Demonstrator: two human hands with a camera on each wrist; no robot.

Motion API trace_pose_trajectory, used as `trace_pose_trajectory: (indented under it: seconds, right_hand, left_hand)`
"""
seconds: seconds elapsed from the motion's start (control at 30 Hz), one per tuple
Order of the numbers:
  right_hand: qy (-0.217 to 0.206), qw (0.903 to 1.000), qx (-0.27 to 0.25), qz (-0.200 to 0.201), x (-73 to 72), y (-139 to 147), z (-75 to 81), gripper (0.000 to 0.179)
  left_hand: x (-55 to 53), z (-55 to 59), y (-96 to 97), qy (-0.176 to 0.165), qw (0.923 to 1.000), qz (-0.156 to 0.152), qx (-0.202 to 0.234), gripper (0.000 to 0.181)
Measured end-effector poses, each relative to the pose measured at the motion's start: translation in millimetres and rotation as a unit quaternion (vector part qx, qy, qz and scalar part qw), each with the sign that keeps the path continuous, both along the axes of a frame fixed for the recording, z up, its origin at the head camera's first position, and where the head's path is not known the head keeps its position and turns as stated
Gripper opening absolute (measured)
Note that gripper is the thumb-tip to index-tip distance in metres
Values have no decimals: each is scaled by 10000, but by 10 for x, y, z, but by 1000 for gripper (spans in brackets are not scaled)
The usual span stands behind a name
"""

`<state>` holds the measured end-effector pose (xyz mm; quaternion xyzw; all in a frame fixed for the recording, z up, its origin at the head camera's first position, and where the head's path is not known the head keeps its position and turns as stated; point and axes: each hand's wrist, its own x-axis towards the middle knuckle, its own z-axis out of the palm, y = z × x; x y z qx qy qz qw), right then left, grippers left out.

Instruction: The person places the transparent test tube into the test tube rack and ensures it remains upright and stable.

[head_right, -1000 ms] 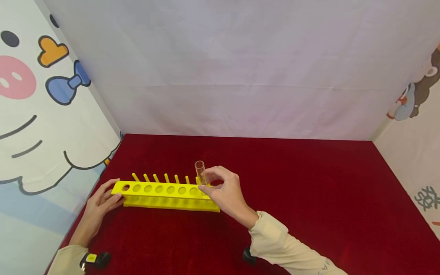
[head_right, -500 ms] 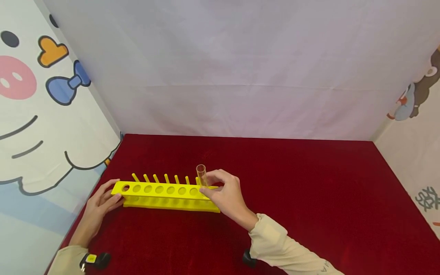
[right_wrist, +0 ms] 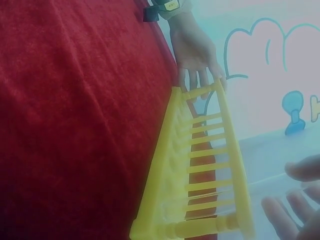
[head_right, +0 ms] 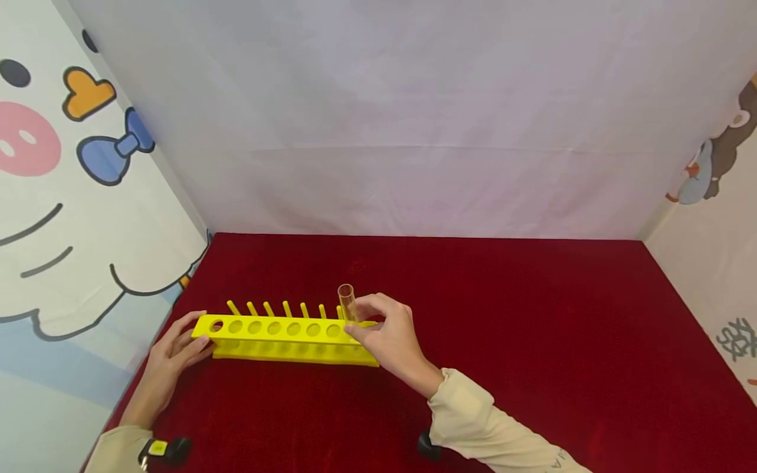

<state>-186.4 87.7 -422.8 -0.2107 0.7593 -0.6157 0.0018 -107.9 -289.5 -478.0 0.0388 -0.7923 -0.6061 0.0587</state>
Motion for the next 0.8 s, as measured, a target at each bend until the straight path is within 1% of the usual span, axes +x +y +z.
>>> trace_pose_trajectory:
  seconds: [0.2,0.37,0.43,0.53,0.6,0.67,0.73,0.8]
  right_hand:
    - [25,10000,65,-29,1,-7,-1,25]
    - [-141,9998,119,-40,10,-4,-3,25]
    - [-255,9996,124,-35,23,-2,25,24]
    - [-356,9993,68,48,61,4,119,24]
    - [-359,9993,-3,110,83,21,171,24]
    - [-349,9993,-56,145,85,57,163,26]
    - [-310,9995,-3,112,68,116,105,28]
    - [-257,9997,46,42,46,194,27,30]
  left_hand:
    - [-19,-18,-21,-47,10000,8,-42,53]
    - [-43,-11,-29,-91,9999,-49,-58,53]
    - [-57,5,-31,-118,9999,-87,-55,52]
    - [-54,28,-42,-195,9996,-97,-185,52]
    - [-38,45,-52,-298,9984,-35,-484,53]
    - [-10,60,-62,-400,9956,19,-851,54]
    - [25,78,-68,-415,9914,34,-1239,57]
    - [59,92,-76,-351,9861,7,-1626,62]
